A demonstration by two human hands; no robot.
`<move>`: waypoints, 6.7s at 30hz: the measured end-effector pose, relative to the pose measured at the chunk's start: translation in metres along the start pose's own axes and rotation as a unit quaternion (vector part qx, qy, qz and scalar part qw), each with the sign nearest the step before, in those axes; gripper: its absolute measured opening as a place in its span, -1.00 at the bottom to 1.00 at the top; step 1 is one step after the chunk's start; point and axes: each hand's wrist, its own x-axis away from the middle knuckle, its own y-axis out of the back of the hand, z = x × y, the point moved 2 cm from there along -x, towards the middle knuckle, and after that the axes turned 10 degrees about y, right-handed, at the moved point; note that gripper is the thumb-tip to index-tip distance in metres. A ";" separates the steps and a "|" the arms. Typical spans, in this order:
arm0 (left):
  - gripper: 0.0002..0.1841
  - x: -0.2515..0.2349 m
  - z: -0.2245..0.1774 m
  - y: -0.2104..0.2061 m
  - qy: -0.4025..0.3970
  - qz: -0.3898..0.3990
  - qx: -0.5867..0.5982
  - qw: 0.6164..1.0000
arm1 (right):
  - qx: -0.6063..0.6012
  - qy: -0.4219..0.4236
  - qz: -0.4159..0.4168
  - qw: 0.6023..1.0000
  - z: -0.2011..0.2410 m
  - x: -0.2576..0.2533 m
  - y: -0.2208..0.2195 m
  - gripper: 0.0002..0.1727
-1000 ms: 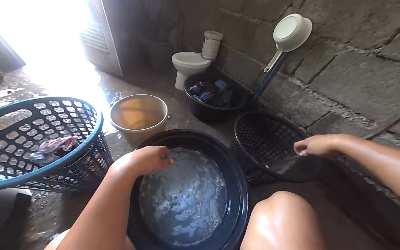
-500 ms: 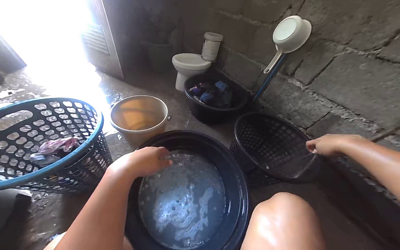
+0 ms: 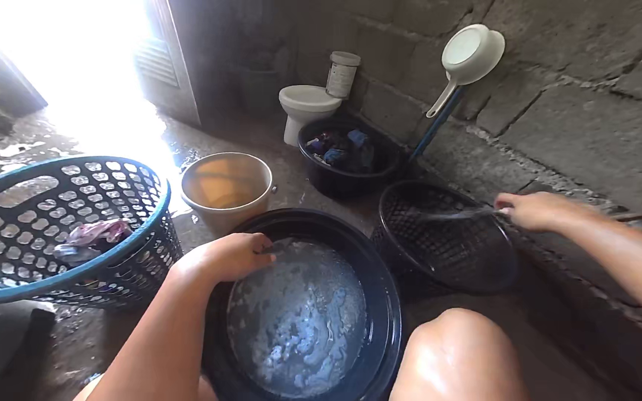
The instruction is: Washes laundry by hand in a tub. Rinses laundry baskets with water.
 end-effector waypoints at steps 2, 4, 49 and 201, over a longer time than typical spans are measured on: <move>-0.49 0.002 0.002 0.003 0.005 -0.004 0.001 1.000 | 0.027 -0.025 0.050 0.998 -0.018 0.012 -0.002 -0.64; -0.48 0.004 0.002 0.005 0.006 -0.007 0.003 1.000 | 0.046 0.006 0.111 0.993 -0.016 0.026 -0.005 -0.64; -0.49 0.006 0.004 0.004 -0.002 -0.009 0.012 1.000 | -0.103 0.079 0.131 0.983 0.035 0.041 0.007 -0.70; -0.48 -0.001 0.015 0.004 0.004 -0.010 0.027 1.000 | -0.750 -0.201 -0.562 0.284 -0.036 0.198 -0.232 -0.55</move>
